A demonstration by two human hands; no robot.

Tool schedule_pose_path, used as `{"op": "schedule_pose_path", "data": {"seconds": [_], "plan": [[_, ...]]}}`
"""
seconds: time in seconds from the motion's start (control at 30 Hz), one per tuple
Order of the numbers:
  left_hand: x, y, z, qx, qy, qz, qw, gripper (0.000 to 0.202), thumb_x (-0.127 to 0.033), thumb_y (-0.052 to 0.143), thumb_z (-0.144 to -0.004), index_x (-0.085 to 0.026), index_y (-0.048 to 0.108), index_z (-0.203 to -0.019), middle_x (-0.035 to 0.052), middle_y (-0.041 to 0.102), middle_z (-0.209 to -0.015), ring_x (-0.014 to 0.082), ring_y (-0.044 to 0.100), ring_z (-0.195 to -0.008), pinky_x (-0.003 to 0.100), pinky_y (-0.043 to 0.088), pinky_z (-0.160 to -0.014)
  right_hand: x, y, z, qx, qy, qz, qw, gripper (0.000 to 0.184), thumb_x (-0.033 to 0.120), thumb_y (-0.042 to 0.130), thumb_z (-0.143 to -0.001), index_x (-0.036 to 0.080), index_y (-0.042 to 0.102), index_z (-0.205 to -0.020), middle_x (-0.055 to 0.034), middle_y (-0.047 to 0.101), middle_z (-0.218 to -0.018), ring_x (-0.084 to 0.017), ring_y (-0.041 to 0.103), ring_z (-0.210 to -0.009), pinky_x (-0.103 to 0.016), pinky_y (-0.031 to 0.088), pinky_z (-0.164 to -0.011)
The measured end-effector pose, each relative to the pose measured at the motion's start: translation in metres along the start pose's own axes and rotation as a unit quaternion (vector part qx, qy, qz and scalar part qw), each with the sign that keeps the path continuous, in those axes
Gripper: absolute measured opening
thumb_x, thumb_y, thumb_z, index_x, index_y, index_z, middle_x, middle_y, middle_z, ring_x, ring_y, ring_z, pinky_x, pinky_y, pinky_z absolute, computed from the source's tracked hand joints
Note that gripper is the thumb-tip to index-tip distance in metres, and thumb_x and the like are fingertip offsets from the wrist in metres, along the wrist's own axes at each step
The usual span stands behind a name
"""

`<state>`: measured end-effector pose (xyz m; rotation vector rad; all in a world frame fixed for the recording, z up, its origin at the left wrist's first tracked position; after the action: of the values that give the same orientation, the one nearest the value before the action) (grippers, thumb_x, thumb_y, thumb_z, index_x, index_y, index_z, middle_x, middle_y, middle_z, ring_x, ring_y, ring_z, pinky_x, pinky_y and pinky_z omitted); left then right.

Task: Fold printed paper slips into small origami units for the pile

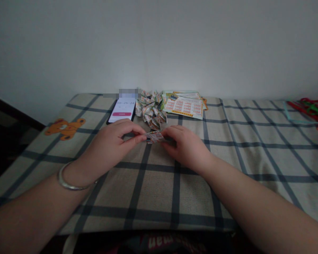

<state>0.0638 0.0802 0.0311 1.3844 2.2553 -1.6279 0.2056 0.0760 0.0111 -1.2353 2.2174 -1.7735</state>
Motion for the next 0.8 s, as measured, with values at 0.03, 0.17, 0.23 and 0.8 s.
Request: {"op": "schedule_pose_path", "data": {"seconds": [0.03, 0.17, 0.23, 0.8], "plan": [[0.001, 0.000, 0.000, 0.001, 0.001, -0.007, 1.000, 0.004, -0.022, 0.063, -0.087, -0.020, 0.066, -0.089, -0.0009, 0.066, -0.087, 0.0140, 0.060, -0.082, 0.027, 0.045, -0.072, 0.000, -0.002, 0.000, -0.005, -0.002, -0.012, 1.000, 0.008, 0.017, 0.059, -0.084, 0.019, 0.063, -0.091, -0.0017, 0.064, -0.080, -0.014, 0.058, -0.072, -0.026, 0.043, -0.063], [0.002, 0.003, -0.002, 0.015, 0.023, -0.071, 0.997, 0.009, -0.019, 0.058, -0.089, -0.019, 0.067, -0.092, 0.0006, 0.070, -0.090, 0.0170, 0.062, -0.086, 0.031, 0.046, -0.078, 0.007, -0.010, 0.001, -0.032, -0.038, -0.040, 0.998, 0.012, 0.016, 0.059, -0.087, 0.020, 0.066, -0.096, -0.0032, 0.068, -0.090, -0.015, 0.061, -0.083, -0.027, 0.047, -0.072], [0.000, 0.005, -0.003, 0.022, 0.045, -0.105, 0.993, 0.010, -0.017, 0.058, -0.088, -0.020, 0.068, -0.091, 0.0003, 0.071, -0.088, 0.0186, 0.063, -0.086, 0.033, 0.046, -0.079, 0.013, -0.011, 0.002, -0.033, -0.077, -0.043, 0.996, 0.015, 0.017, 0.059, -0.088, 0.019, 0.067, -0.101, -0.0043, 0.069, -0.097, -0.015, 0.062, -0.090, -0.028, 0.049, -0.078], [0.000, 0.030, 0.000, 0.113, 0.089, -0.111, 0.983, 0.009, -0.014, 0.068, -0.081, -0.019, 0.068, -0.089, 0.0008, 0.069, -0.088, 0.0194, 0.062, -0.087, 0.034, 0.048, -0.080, 0.025, 0.004, 0.007, 0.065, -0.137, 0.029, 0.988, 0.025, 0.017, 0.055, -0.090, 0.020, 0.070, -0.109, -0.0029, 0.073, -0.105, -0.018, 0.063, -0.101, -0.033, 0.051, -0.089]]}}
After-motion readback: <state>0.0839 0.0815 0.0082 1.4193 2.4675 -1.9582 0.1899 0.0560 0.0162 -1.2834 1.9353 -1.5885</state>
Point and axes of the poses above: each hand's wrist, its own z-axis away from the middle knuckle, its own y-axis out of the palm, x = y × z, the point moved 9 cm from there along -z, towards the middle knuckle
